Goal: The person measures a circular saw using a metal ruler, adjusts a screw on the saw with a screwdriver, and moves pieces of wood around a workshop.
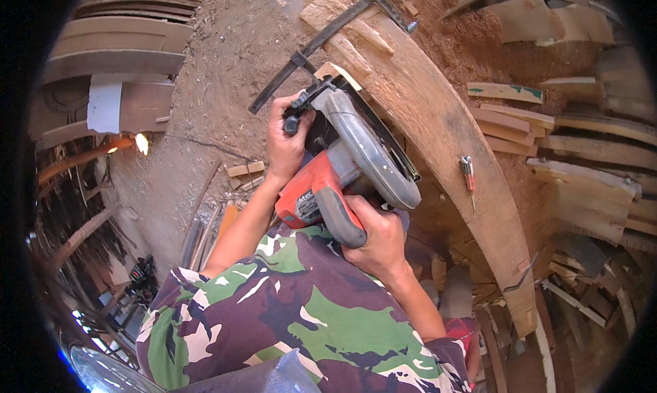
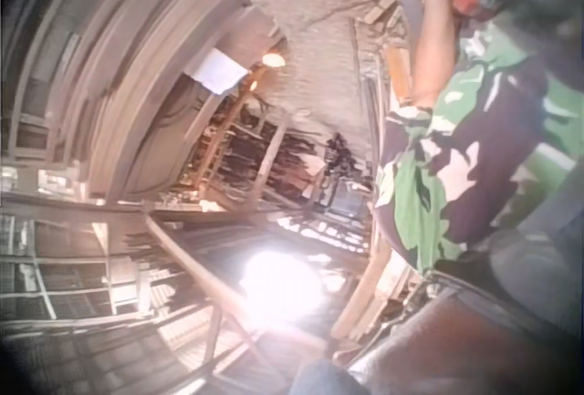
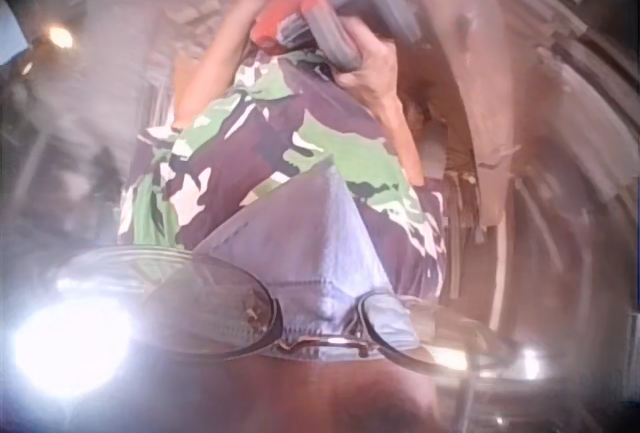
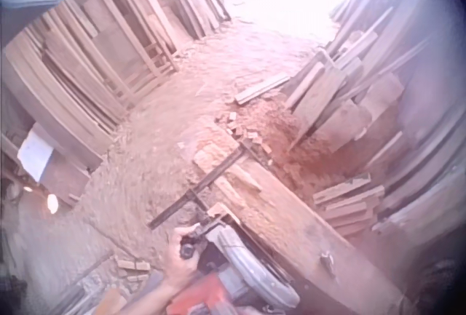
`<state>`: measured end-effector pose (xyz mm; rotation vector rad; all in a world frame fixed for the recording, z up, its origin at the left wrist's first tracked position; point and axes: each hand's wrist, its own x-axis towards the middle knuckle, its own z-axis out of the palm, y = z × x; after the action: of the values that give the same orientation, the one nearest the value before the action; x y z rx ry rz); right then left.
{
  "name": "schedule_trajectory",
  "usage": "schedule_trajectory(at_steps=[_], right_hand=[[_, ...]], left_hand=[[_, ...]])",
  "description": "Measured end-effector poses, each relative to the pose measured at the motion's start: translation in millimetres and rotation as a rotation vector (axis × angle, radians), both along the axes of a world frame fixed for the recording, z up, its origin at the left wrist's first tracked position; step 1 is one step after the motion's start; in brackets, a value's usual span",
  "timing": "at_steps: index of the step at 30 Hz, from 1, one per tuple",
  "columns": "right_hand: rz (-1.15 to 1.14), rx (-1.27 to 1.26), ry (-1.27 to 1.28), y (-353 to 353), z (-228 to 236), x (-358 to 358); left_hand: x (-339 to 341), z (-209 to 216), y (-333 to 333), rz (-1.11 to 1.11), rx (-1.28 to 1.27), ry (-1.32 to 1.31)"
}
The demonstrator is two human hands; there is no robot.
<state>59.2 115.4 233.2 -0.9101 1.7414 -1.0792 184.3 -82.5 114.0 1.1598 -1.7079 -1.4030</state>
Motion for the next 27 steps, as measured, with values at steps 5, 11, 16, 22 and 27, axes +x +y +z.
schedule_trajectory(at_steps=[5,11,16,22,27], right_hand=[[0.000,-0.014,0.081,3,-2,0],[0.043,-0.150,0.164,4,4,-5],[0.063,-0.103,0.128,2,7,-1],[0.013,-0.039,0.157,-1,9,6],[-0.045,-0.020,0.165,-5,14,3]], left_hand=[[1,0,2,0.021,0.054,-0.014],[1,2,3,0.048,0.109,0.009],[2,6,4,0.024,0.078,0.063],[2,6,3,0.027,0.103,0.049],[-6,-2,2,0.046,0.125,0.097]])
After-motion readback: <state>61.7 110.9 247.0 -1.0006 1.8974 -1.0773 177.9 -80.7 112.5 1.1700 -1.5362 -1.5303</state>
